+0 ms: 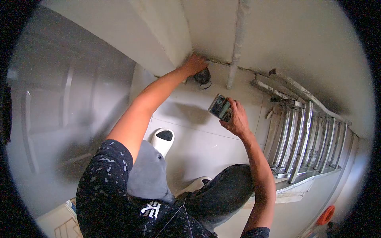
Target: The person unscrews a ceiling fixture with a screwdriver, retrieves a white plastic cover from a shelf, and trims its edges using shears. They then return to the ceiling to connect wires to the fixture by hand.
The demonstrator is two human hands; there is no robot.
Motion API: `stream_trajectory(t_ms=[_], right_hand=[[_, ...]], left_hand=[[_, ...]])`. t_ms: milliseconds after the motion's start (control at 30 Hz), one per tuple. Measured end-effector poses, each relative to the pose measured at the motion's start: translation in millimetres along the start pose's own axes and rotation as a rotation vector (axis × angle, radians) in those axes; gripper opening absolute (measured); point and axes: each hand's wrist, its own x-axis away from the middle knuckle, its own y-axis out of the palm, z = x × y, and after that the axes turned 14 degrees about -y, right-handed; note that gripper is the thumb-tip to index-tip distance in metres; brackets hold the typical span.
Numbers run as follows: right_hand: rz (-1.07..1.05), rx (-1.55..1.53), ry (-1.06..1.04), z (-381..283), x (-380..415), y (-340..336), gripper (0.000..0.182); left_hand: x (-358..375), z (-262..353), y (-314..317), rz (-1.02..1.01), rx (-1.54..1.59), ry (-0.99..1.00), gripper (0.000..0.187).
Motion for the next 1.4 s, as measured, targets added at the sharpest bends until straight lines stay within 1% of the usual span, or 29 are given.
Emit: stream_trajectory(t_ms=[67, 133, 167, 233, 267, 300, 333, 367, 433, 467, 500, 567, 633, 700, 733, 767, 800, 833, 900, 933, 967, 1033, 1067, 1167, 1233, 1300, 1333, 1367, 1400], right_hand=[[-0.001, 0.002, -0.014, 2.4, -2.0, 1.4, 0.088], [-0.002, -0.010, -0.012, 2.4, -1.4, 2.3, 0.087], [-0.006, -0.011, -0.015, 1.4, -1.5, 2.9, 0.087], [-0.030, -0.013, 0.028, 0.8, -2.6, 2.9, 0.086], [-0.034, -0.014, 0.022, 0.9, -4.0, 3.4, 0.086], [-0.024, -0.009, 0.002, 2.0, -5.7, 5.4, 0.087], [-0.013, -0.007, -0.018, 2.0, -8.7, 8.3, 0.087], [-0.015, -0.015, -0.024, 1.0, -11.7, 13.1, 0.087], [-0.030, 0.032, -0.040, -3.9, -20.9, 23.4, 0.087], [-0.040, 0.021, -0.040, -8.5, -26.9, 31.2, 0.087], [-0.023, 0.037, -0.026, -13.2, -36.3, 40.3, 0.088], [-0.006, 0.051, -0.026, -26.5, -51.8, 61.8, 0.088], [0.119, 0.002, -0.004, -37.7, -68.2, 88.4, 0.087], [0.136, -0.019, -0.061, -49.9, -80.4, 108.6, 0.087], [0.147, -0.048, -0.015, -57.9, -85.4, 118.1, 0.088], [0.150, -0.081, 0.037, -65.8, -86.7, 128.1, 0.088], [0.196, -0.033, -0.047, -69.5, -88.8, 138.3, 0.088], [0.180, -0.039, -0.058, -73.9, -90.1, 146.7, 0.088], [0.246, -0.047, 0.083, -82.3, -98.1, 161.5, 0.088], [0.272, -0.017, 0.086, -84.5, -101.2, 169.0, 0.085], [0.265, -0.021, 0.083, -85.5, -104.9, 175.5, 0.085], [0.306, -0.023, 0.014, -83.4, -113.5, 191.2, 0.079], [0.306, -0.002, 0.004, -81.9, -118.1, 200.4, 0.075], [0.238, 0.038, -0.007, -91.8, -126.9, 203.2, 0.075], [0.201, 0.014, -0.028, -89.9, -129.2, 202.3, 0.075], [0.290, -0.161, -0.238, -88.5, -129.9, 199.0, 0.078], [0.259, -0.166, -0.267, -88.9, -128.0, 194.2, 0.082], [0.251, -0.160, -0.270, -88.0, -129.1, 192.1, 0.082], [0.188, -0.252, -0.207, -84.7, -131.5, 190.4, 0.084]], left_hand=[[-7.9, -1.5, 11.8, 0.053, 0.006, 0.018, 0.017], [-9.3, -1.3, -7.8, -0.069, -0.021, 0.005, 0.015], [-7.3, -0.6, -19.3, -0.071, -0.019, 0.001, 0.015], [-4.8, 3.6, -34.9, -0.211, -0.068, -0.030, 0.013], [-4.3, 5.3, -30.7, -0.213, -0.067, -0.037, 0.013], [-7.6, 7.1, -8.1, 0.039, -0.018, -0.040, 0.014], [-3.2, 4.7, -6.3, 0.289, 0.027, -0.041, 0.015], [-0.3, 2.1, -4.9, 0.282, 0.022, -0.046, 0.015], [22.1, -1.6, -60.2, -0.108, 0.401, -0.121, 0.024], [35.7, -9.0, -79.8, -0.268, 0.417, -0.094, 0.025], [54.1, -12.3, -99.1, -0.277, 0.419, -0.101, 0.025], [103.9, -11.8, -128.5, -0.363, 0.592, -0.285, 0.026], [164.4, -9.3, -112.1, -0.091, 0.918, -0.365, 0.024], [217.1, 4.8, -110.2, -0.043, 1.372, -0.740, 0.038], [223.0, 1.2, -95.1, -0.029, 1.372, -0.753, 0.038], [232.3, 1.2, -73.4, -0.044, 1.444, -0.827, 0.053], [243.1, 3.3, -55.9, -0.064, 1.518, -0.906, 0.067], [245.0, 5.3, -48.2, -0.059, 1.522, -0.926, 0.067], [232.0, 9.7, -35.7, -0.002, 1.508, -1.051, 0.089], [229.1, 14.0, -28.5, -0.018, 1.523, -1.139, 0.099], [226.7, 20.3, -22.0, -0.018, 1.523, -1.148, 0.099], [225.4, 29.4, -8.0, -0.075, 1.323, -1.342, 0.092], [227.7, 25.1, 3.1, 0.059, 1.874, -1.054, 0.083], [227.2, 22.0, 8.5, 0.166, 1.906, -1.113, 0.085], [228.1, 19.5, 6.4, 0.178, 1.830, -1.170, 0.084], [228.6, 12.8, 5.1, 0.163, 1.924, -1.249, 0.085], [226.6, 11.1, 2.3, 0.212, 1.897, -1.286, 0.084], [223.8, 8.8, 7.4, 0.215, 1.907, -1.289, 0.084], [220.5, 3.9, 9.4, 0.236, 1.805, -1.270, 0.084]])
